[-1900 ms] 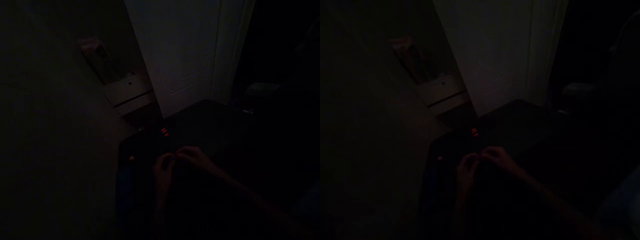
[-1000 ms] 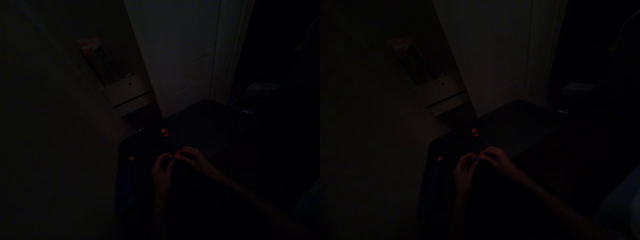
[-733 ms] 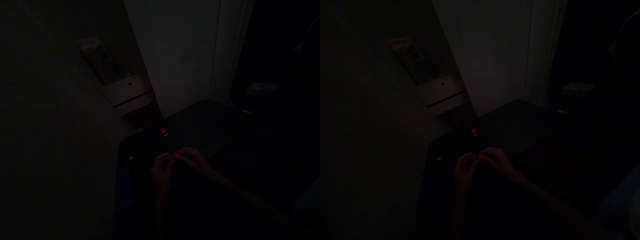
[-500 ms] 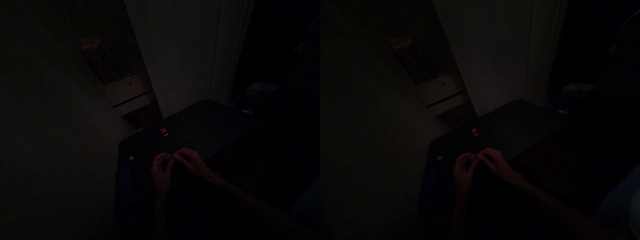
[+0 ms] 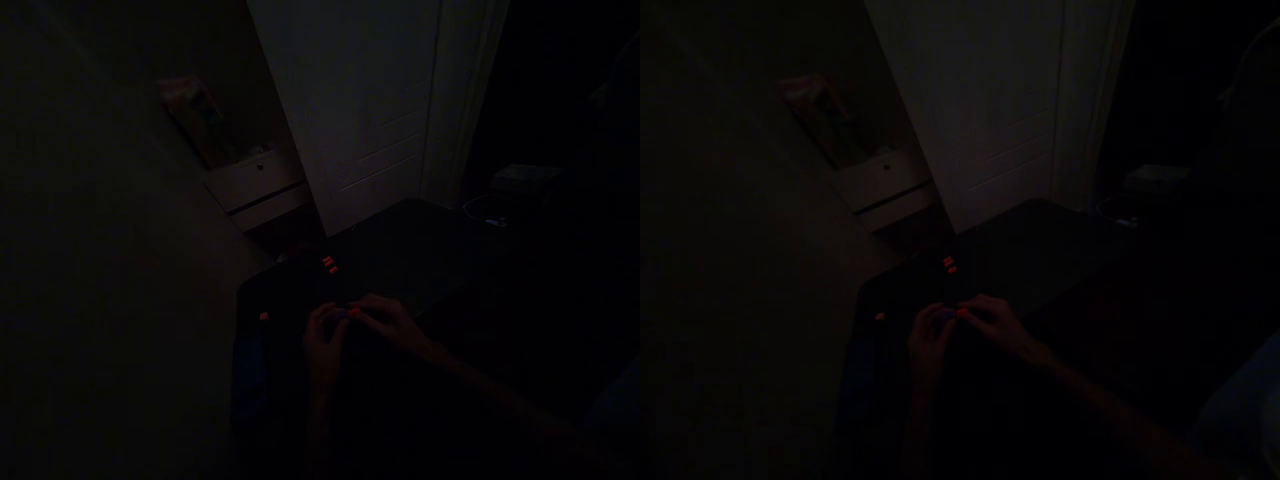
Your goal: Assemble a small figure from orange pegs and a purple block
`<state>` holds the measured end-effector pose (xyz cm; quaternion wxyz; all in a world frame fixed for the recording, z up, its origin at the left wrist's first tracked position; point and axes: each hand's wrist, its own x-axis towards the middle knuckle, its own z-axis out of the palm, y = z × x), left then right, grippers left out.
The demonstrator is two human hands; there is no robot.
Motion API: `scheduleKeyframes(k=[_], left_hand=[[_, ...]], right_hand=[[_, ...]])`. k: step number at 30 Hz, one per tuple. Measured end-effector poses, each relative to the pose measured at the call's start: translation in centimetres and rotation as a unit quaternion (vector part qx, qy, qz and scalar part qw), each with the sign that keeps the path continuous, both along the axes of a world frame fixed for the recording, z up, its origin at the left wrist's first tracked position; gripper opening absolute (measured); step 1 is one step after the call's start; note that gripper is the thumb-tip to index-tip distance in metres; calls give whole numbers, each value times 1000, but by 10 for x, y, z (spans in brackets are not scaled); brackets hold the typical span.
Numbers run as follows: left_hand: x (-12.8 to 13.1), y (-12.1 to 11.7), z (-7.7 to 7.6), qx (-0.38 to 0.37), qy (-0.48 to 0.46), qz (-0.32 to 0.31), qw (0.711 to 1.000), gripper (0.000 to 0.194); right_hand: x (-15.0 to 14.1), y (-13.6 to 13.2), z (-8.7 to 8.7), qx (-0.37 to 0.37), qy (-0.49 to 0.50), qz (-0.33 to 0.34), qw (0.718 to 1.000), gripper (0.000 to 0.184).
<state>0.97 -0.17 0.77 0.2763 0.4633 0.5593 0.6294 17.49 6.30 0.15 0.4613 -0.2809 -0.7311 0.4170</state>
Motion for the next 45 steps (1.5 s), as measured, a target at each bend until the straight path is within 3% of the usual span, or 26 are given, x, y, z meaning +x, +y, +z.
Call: scheduleKeyframes(k=[6,15,20,26,34,45], left_hand=[[-1,0,0,-13,-13,-2,1000,38],[-4,2,1,-77,-19,-28,996,34],[-4,3,3,-92,-54,-39,993,41],[-3,2,4,-89,-68,-49,993,44],[-2,2,6,-50,-55,-30,997,44],[-4,6,-3,-43,-52,-27,997,34]], right_hand=[[2,1,0,-38,-20,-12,999,30],[9,10,-6,4,-52,31,998,31],[12,8,-3,45,-81,44,995,26],[9,6,-3,80,-91,35,992,25],[7,5,-1,38,-36,22,998,26],[10,8,-6,64,-31,6,997,37]])
